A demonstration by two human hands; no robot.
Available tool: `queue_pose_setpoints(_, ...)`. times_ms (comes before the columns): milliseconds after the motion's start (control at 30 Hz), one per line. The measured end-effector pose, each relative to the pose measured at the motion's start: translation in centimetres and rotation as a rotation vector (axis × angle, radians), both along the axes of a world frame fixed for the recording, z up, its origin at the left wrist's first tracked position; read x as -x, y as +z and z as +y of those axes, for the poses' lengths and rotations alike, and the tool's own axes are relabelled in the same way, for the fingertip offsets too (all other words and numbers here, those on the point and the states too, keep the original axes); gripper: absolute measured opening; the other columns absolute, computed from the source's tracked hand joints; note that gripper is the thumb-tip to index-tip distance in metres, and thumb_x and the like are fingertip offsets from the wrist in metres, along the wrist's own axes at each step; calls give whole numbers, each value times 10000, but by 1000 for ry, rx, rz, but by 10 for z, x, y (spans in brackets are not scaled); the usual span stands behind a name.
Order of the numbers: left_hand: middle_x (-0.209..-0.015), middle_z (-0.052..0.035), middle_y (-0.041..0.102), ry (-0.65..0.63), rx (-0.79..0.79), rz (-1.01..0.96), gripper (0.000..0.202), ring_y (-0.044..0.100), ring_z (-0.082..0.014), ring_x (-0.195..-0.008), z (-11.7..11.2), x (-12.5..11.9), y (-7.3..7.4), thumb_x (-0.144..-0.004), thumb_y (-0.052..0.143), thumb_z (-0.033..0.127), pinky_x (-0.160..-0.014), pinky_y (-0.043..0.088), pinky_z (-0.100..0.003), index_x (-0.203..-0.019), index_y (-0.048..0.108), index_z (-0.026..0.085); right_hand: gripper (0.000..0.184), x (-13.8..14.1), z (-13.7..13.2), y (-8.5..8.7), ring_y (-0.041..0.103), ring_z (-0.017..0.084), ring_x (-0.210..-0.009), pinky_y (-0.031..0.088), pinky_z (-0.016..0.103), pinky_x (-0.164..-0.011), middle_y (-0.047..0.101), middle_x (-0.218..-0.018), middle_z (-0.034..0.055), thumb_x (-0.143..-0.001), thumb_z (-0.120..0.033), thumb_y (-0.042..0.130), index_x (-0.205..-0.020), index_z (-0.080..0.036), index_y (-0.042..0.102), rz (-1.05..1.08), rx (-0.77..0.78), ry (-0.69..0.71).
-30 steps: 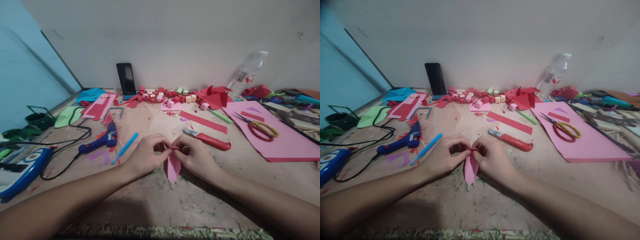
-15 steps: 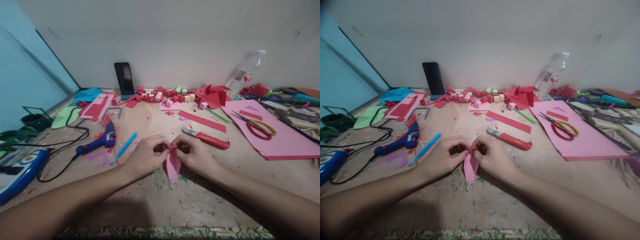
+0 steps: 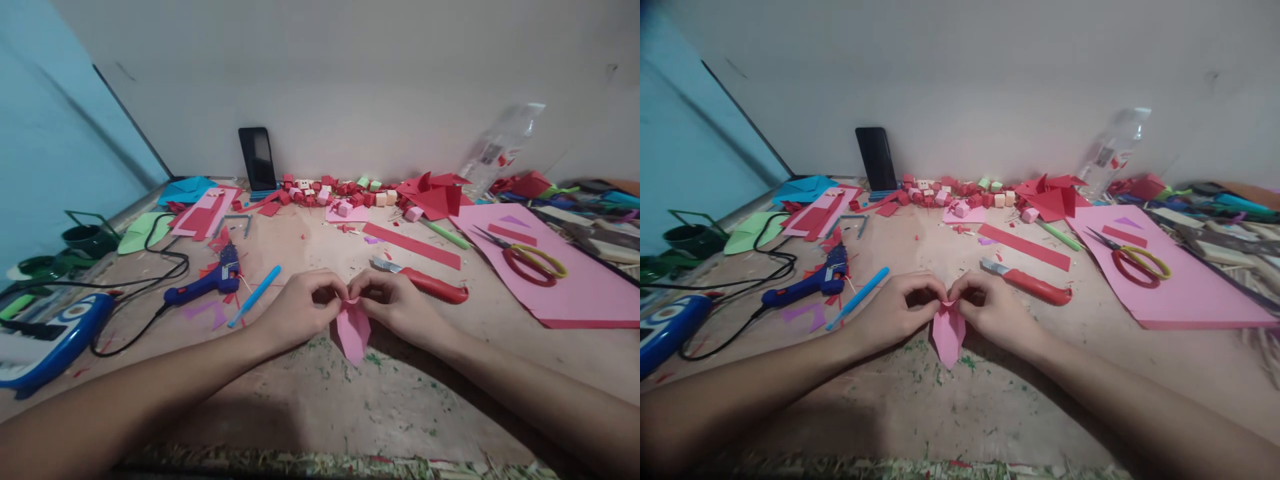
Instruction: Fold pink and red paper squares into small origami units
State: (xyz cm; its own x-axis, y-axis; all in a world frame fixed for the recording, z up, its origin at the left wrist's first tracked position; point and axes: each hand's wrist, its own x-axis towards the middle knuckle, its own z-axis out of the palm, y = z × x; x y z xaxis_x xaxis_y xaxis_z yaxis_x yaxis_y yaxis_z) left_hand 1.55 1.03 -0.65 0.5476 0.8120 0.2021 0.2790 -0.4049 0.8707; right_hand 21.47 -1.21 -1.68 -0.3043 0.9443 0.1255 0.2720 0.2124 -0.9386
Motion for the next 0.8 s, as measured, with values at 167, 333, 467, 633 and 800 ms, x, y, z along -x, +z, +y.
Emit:
queue_pose_setpoints(167,-830,-12,742,13,-30,13,197,668,-144,-768,-2,0,-1,-831,584,30,-739,516,-255,-810,719,173,107,-1,1,0,685,193,-834,538,331,-770,726,-875,28,-819,-155,600,-820,-200,697,-17,-13,-2)
queue_pose_setpoints(333,-822,-14,728,29,5,-8,101,648,-143,-748,-4,-1,3,-852,641,98,-712,516,-254,-854,717,164,114,1,-2,-1,693,188,-793,544,322,-743,728,-857,25,-848,-155,586,-854,-199,690,-62,-52,-68)
queue_pose_setpoints(467,-779,1,688,36,36,-37,22,616,-134,-717,-6,-4,5,-843,693,138,-690,505,-250,-835,688,158,138,4,-6,-2,696,195,-818,543,319,-724,753,-911,41,-874,-151,580,-915,-201,702,-122,-117,-123)
queue_pose_setpoints(633,-804,8,675,12,5,-29,56,618,-137,-752,-4,-4,2,-857,657,116,-718,505,-259,-865,661,171,274,8,-12,-3,663,201,-767,514,342,-701,757,-920,53,-862,-116,571,-1085,-206,702,-253,-285,-207)
queue_pose_setpoints(800,-771,25,645,6,-38,9,100,591,-132,-733,-2,-4,2,-844,633,81,-693,475,-252,-824,625,179,318,14,-17,-1,642,224,-781,481,356,-706,723,-901,78,-896,-115,526,-1146,-208,698,-369,-505,-176)
